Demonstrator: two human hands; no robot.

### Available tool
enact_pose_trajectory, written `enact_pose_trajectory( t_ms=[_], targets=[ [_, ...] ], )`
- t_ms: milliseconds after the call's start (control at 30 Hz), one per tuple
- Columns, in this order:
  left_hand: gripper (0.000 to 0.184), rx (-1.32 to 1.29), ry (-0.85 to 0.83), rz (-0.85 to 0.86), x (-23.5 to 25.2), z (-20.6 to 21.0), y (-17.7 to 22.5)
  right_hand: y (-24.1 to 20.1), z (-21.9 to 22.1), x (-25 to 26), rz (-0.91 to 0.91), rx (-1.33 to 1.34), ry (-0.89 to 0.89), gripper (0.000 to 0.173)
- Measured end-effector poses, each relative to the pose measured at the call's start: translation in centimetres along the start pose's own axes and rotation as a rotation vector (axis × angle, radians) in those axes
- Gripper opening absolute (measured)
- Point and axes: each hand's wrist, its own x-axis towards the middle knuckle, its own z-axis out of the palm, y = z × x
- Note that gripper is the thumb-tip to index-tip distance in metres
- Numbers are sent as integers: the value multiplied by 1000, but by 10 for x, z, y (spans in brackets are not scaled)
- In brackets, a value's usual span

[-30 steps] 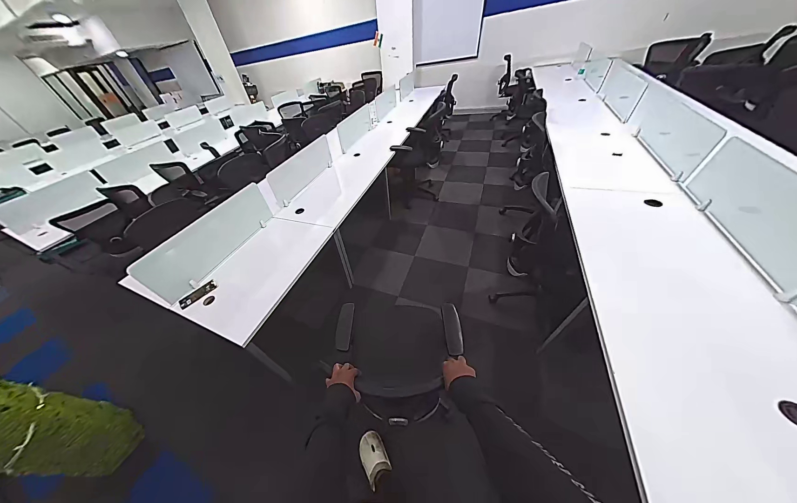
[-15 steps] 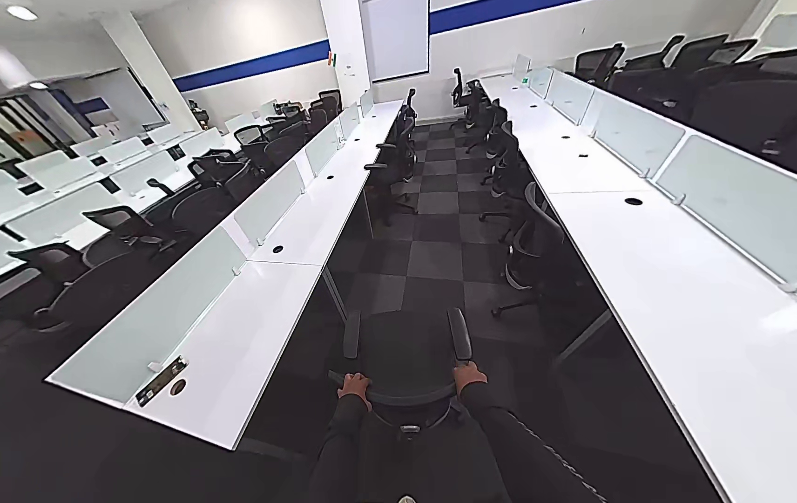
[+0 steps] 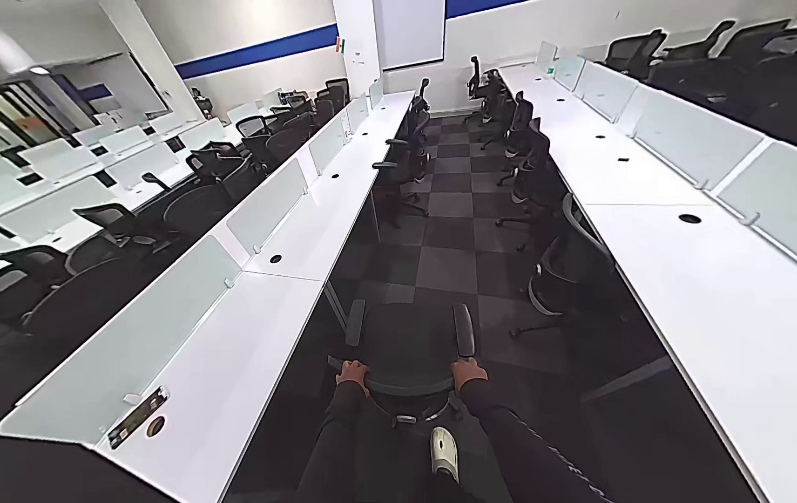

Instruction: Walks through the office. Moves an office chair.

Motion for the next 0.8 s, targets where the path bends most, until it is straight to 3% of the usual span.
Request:
enact_pose_trajectory(
  t_ms=[300,467,800],
  targets=[
    [76,23,-5,-101,99,-53,43,16,-80,124,-64,-15,1,48],
    [78,48,5,-134,145,-77,58,15,-119,168,-58,-36,-24,50],
    [78,86,36,-88,254,-149,60,-6,-171,265,-18,4,-5,52]
  ],
)
